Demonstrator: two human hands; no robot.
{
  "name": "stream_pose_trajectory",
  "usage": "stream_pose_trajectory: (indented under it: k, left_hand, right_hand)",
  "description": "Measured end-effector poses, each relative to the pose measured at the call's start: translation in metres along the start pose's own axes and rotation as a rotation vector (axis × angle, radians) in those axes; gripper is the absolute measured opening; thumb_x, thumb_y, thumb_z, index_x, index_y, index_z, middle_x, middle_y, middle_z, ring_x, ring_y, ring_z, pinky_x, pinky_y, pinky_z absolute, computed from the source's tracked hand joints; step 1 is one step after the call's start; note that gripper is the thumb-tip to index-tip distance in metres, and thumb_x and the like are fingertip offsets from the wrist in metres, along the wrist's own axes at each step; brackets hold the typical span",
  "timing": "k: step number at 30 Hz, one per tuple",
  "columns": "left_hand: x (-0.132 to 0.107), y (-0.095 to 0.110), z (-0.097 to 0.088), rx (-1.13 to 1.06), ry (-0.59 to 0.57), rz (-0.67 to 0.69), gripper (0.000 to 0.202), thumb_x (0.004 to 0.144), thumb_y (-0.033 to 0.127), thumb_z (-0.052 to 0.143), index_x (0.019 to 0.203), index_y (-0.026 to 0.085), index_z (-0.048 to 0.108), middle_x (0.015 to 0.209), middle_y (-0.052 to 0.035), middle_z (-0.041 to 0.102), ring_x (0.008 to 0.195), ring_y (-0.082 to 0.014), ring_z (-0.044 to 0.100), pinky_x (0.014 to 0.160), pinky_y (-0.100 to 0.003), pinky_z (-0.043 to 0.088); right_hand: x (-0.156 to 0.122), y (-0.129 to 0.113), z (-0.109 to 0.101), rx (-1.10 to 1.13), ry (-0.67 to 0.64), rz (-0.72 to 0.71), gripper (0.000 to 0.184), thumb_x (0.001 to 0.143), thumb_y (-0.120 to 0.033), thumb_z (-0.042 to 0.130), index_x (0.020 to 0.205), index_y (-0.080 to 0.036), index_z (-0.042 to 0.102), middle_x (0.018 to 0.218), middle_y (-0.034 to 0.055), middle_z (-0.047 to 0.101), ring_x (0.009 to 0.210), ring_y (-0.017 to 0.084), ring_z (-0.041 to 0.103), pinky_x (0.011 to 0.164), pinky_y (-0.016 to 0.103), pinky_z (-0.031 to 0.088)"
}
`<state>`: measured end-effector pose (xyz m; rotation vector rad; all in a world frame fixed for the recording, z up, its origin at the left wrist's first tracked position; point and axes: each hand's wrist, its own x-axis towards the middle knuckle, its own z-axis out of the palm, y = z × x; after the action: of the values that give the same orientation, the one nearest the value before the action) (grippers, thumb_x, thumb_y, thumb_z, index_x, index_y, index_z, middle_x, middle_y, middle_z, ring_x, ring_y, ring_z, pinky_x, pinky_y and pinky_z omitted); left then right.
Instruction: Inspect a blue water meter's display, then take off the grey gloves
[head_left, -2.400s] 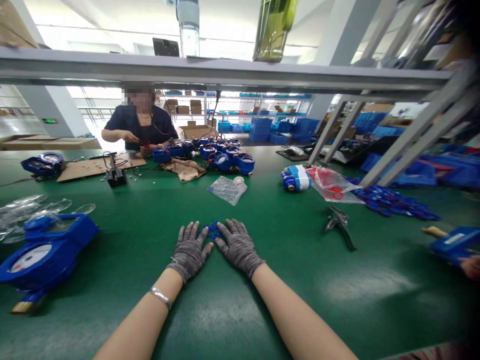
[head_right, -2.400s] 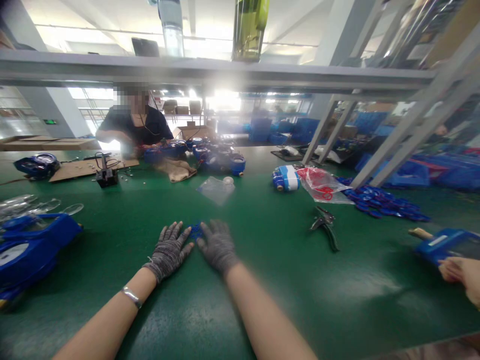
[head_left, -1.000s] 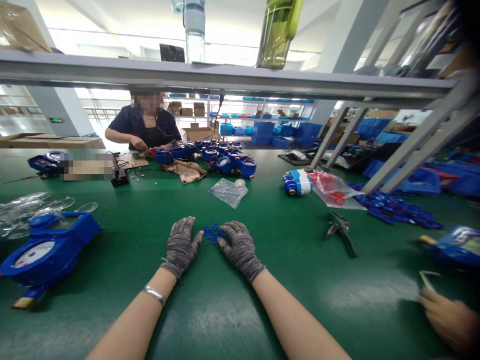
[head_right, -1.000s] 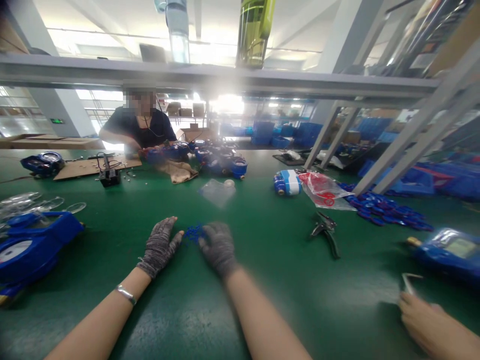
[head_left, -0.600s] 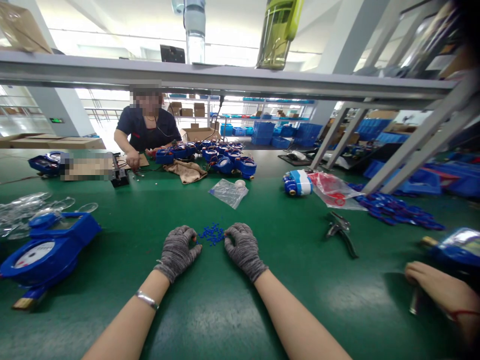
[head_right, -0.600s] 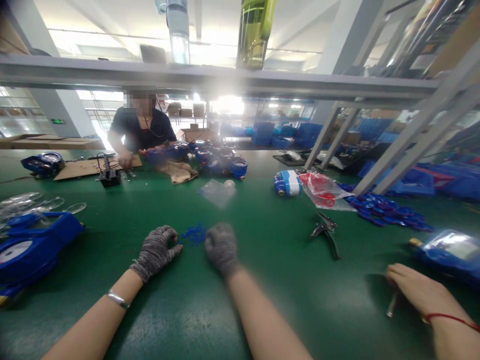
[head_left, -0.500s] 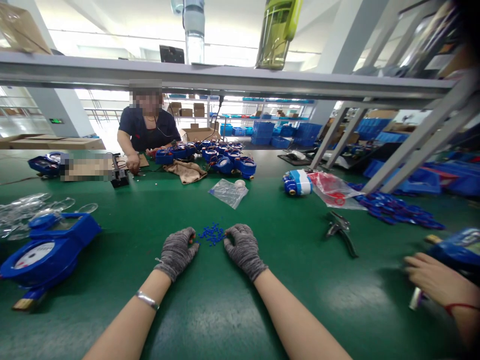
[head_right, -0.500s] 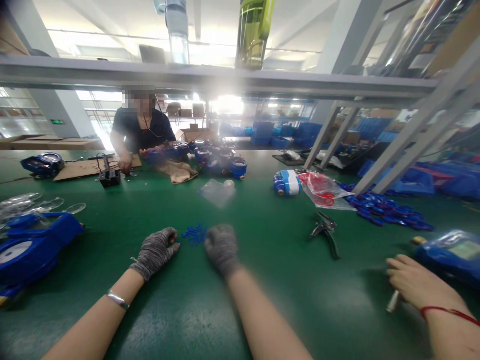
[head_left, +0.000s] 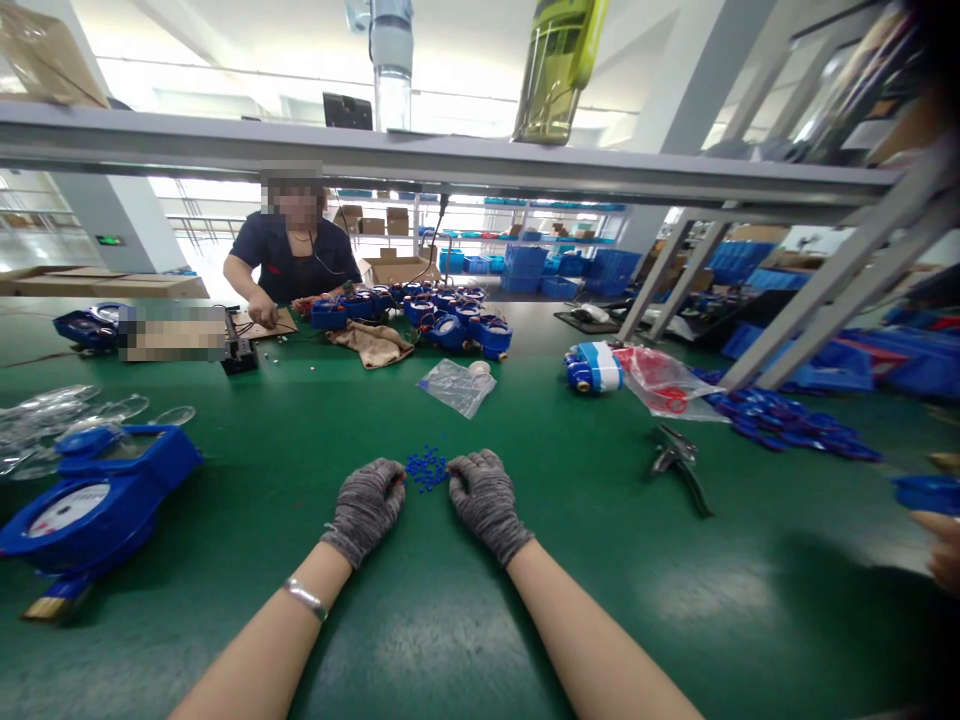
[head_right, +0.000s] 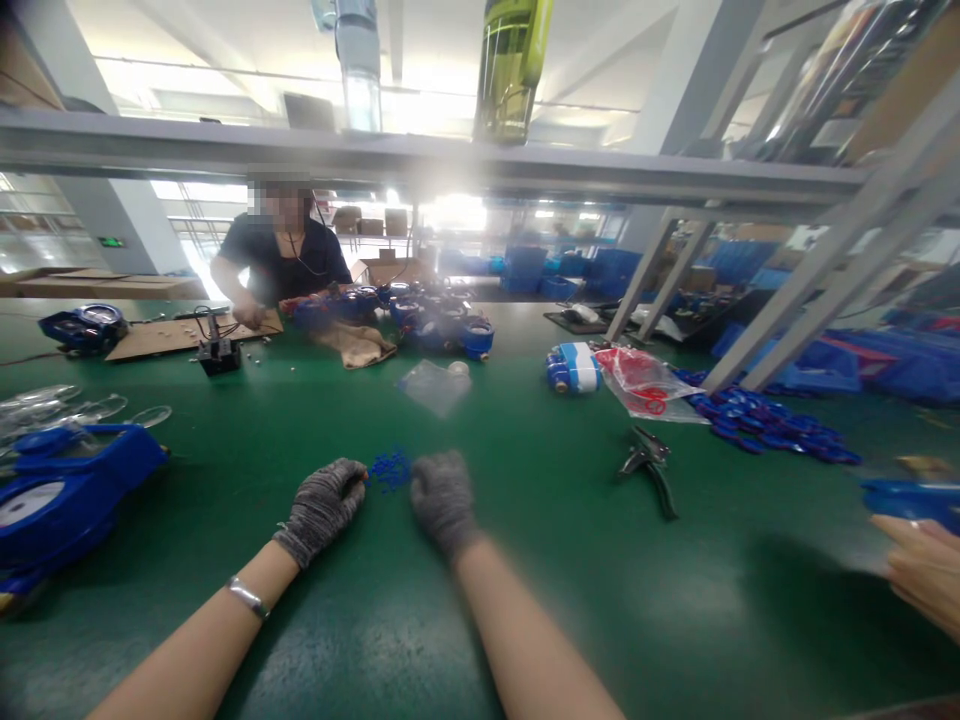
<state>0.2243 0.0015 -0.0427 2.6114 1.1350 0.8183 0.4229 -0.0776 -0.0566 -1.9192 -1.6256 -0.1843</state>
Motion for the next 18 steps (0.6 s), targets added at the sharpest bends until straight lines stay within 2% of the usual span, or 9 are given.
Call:
stream_pose_trajectory:
  k: [4, 6, 8, 14, 18]
  left_hand:
    - [-0.005, 0.006, 0.006, 0.077, -0.07, 0.146, 0.039, 0.082, 0.033, 0.062, 0.12, 0.027, 0.065, 0.126, -0.0077, 0.057, 0.121, -0.0279, 0.048, 0.109, -0.045, 0.038]
    - [-0.006, 0.007, 0.011, 0.116, -0.097, 0.189, 0.042, 0.083, 0.04, 0.062, 0.124, 0.029, 0.063, 0.133, -0.0087, 0.052, 0.128, -0.0314, 0.042, 0.114, -0.051, 0.031]
    - [-0.007, 0.006, 0.014, 0.151, -0.106, 0.206, 0.039, 0.086, 0.043, 0.058, 0.123, 0.03, 0.064, 0.134, -0.009, 0.052, 0.13, -0.0323, 0.04, 0.115, -0.054, 0.027]
    - [-0.005, 0.004, 0.011, 0.224, -0.08, 0.189, 0.037, 0.088, 0.043, 0.055, 0.12, 0.027, 0.066, 0.134, -0.0106, 0.052, 0.131, -0.0327, 0.04, 0.116, -0.053, 0.026]
    - [-0.004, 0.006, 0.01, 0.249, -0.064, 0.184, 0.047, 0.09, 0.043, 0.053, 0.133, 0.025, 0.057, 0.142, -0.014, 0.045, 0.135, -0.0338, 0.036, 0.116, -0.054, 0.026]
  right_hand:
    - [-0.001, -0.006, -0.004, 0.009, -0.063, -0.09, 0.024, 0.08, -0.023, 0.058, 0.097, -0.03, 0.073, 0.106, 0.002, 0.063, 0.107, 0.022, 0.049, 0.113, 0.041, 0.024]
    - [-0.001, -0.007, -0.005, 0.009, -0.082, -0.115, 0.025, 0.08, -0.023, 0.058, 0.098, -0.032, 0.074, 0.111, 0.0012, 0.062, 0.112, 0.023, 0.046, 0.114, 0.042, 0.022]
    - [-0.001, -0.007, -0.005, 0.007, -0.088, -0.111, 0.024, 0.08, -0.024, 0.058, 0.096, -0.031, 0.074, 0.11, 0.0009, 0.062, 0.113, 0.023, 0.046, 0.115, 0.043, 0.022]
    - [-0.001, -0.004, -0.005, 0.007, -0.057, -0.075, 0.02, 0.079, -0.023, 0.058, 0.089, -0.028, 0.074, 0.102, 0.001, 0.064, 0.107, 0.021, 0.049, 0.114, 0.041, 0.023]
    - [-0.001, -0.004, -0.005, -0.014, -0.039, -0.059, 0.024, 0.08, -0.023, 0.057, 0.096, -0.027, 0.073, 0.104, 0.0027, 0.063, 0.107, 0.021, 0.049, 0.112, 0.04, 0.026]
